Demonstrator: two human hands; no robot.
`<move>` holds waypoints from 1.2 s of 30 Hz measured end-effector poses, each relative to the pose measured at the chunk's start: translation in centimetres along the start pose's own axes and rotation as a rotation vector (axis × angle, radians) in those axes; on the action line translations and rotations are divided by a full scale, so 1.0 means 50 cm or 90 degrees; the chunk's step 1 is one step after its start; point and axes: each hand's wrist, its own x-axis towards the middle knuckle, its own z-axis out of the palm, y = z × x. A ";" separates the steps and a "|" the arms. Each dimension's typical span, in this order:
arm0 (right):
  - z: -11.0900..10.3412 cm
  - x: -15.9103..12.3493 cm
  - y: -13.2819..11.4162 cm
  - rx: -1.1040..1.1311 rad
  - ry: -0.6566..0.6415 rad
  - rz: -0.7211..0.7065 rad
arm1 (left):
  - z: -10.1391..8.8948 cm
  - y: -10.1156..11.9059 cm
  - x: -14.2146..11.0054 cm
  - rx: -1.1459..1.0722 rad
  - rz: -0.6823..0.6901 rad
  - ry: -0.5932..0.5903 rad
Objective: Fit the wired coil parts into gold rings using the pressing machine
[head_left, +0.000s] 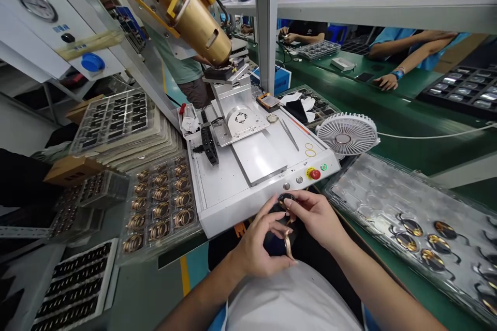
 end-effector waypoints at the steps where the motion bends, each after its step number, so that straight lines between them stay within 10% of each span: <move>1: 0.000 -0.001 0.002 -0.011 -0.006 0.005 | -0.001 -0.001 0.001 0.021 0.008 -0.008; 11: -0.012 -0.003 0.017 -0.058 -0.015 0.013 | -0.014 -0.005 -0.001 0.280 0.000 -0.083; 23: -0.004 -0.013 0.001 0.112 -0.022 0.105 | -0.014 -0.027 0.018 -0.330 -0.114 0.171; 28: 0.025 -0.029 -0.007 0.207 -0.083 0.229 | -0.009 -0.046 0.016 -0.383 -0.139 0.200; 36: 0.065 -0.039 -0.002 0.089 -0.027 0.111 | -0.007 -0.065 -0.004 -0.385 -0.093 0.164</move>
